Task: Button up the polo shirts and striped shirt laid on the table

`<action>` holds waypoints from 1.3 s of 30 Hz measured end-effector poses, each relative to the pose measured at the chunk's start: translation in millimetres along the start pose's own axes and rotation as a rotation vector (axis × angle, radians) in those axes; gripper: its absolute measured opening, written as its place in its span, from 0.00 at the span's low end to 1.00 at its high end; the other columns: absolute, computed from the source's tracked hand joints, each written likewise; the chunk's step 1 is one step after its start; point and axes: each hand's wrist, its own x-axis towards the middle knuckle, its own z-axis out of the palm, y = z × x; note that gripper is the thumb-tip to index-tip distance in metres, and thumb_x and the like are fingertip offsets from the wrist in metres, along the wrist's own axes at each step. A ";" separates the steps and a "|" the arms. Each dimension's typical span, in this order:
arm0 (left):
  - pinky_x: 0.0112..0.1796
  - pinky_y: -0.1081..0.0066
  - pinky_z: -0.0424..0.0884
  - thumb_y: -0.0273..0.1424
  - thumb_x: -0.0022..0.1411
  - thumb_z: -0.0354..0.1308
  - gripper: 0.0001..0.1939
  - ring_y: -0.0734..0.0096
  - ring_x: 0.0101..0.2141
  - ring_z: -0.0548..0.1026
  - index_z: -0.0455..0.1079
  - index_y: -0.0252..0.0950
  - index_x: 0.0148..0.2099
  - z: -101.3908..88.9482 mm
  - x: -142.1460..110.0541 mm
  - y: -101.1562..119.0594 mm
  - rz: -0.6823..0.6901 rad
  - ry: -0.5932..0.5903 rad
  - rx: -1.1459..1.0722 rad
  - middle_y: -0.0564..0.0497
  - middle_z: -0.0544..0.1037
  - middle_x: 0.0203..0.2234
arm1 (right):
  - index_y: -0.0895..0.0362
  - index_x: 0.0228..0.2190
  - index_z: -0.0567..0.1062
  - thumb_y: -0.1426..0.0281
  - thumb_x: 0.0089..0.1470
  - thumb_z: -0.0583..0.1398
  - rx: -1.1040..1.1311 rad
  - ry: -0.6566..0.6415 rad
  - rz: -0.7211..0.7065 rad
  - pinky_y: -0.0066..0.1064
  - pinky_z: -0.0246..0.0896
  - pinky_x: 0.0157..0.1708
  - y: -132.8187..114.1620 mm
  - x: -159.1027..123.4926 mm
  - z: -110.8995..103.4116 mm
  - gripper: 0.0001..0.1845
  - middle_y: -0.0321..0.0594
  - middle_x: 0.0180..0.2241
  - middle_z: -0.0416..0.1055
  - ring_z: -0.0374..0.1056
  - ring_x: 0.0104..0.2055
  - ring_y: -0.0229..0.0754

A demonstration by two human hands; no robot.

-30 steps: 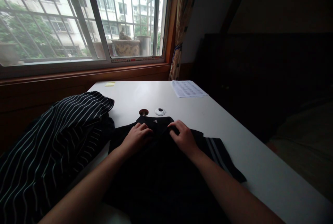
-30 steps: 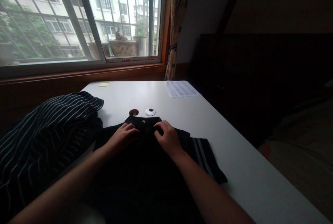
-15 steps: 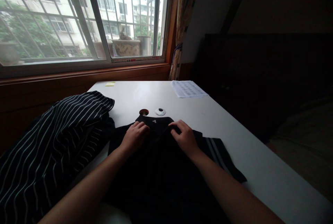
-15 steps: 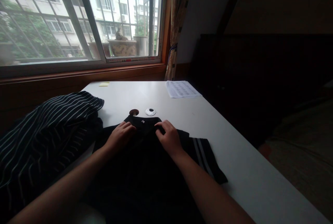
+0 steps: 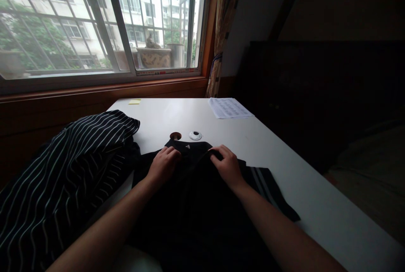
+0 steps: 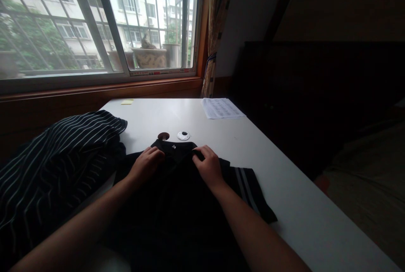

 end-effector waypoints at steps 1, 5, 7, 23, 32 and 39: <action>0.37 0.66 0.64 0.26 0.67 0.53 0.06 0.61 0.38 0.69 0.70 0.39 0.40 -0.1 0.0 0.1 0.000 0.000 -0.003 0.48 0.74 0.36 | 0.53 0.34 0.76 0.73 0.54 0.59 0.001 0.000 0.001 0.39 0.64 0.44 0.4 -0.1 -0.1 0.06 0.40 0.35 0.74 0.70 0.40 0.48; 0.37 0.66 0.64 0.25 0.66 0.53 0.06 0.61 0.37 0.69 0.70 0.39 0.39 -0.8 -0.2 0.4 -0.001 0.001 -0.011 0.49 0.74 0.36 | 0.53 0.34 0.76 0.72 0.54 0.59 0.005 0.001 0.003 0.39 0.64 0.44 1.7 -0.5 -0.2 0.06 0.40 0.35 0.74 0.70 0.40 0.47; 0.37 0.66 0.64 0.25 0.66 0.53 0.06 0.62 0.37 0.68 0.70 0.39 0.39 -0.9 -0.3 0.2 0.000 0.002 -0.016 0.49 0.74 0.35 | 0.54 0.34 0.76 0.72 0.54 0.59 0.001 0.004 0.006 0.39 0.64 0.44 2.0 -0.5 0.1 0.06 0.41 0.35 0.74 0.70 0.41 0.47; 0.38 0.66 0.65 0.24 0.64 0.53 0.06 0.60 0.38 0.70 0.69 0.38 0.37 -1.0 0.2 -4.9 -0.088 0.100 -0.099 0.49 0.73 0.35 | 0.55 0.34 0.76 0.67 0.51 0.59 0.029 0.260 0.187 0.39 0.62 0.45 16.3 3.9 -6.1 0.08 0.40 0.35 0.75 0.70 0.40 0.48; 0.36 0.67 0.65 0.24 0.64 0.54 0.06 0.62 0.37 0.70 0.70 0.39 0.37 4.0 0.1 -7.9 -0.059 0.103 -0.151 0.49 0.73 0.34 | 0.55 0.34 0.75 0.69 0.51 0.59 0.057 0.197 0.130 0.40 0.62 0.46 14.8 3.6 -4.7 0.07 0.39 0.36 0.74 0.69 0.41 0.48; 0.36 0.68 0.66 0.26 0.66 0.53 0.05 0.64 0.37 0.70 0.70 0.38 0.39 8.4 -0.3 -9.7 0.008 0.090 -0.210 0.49 0.73 0.35 | 0.53 0.36 0.75 0.69 0.55 0.59 0.053 0.133 -0.001 0.40 0.62 0.45 10.8 3.7 -3.9 0.06 0.40 0.37 0.69 0.67 0.42 0.47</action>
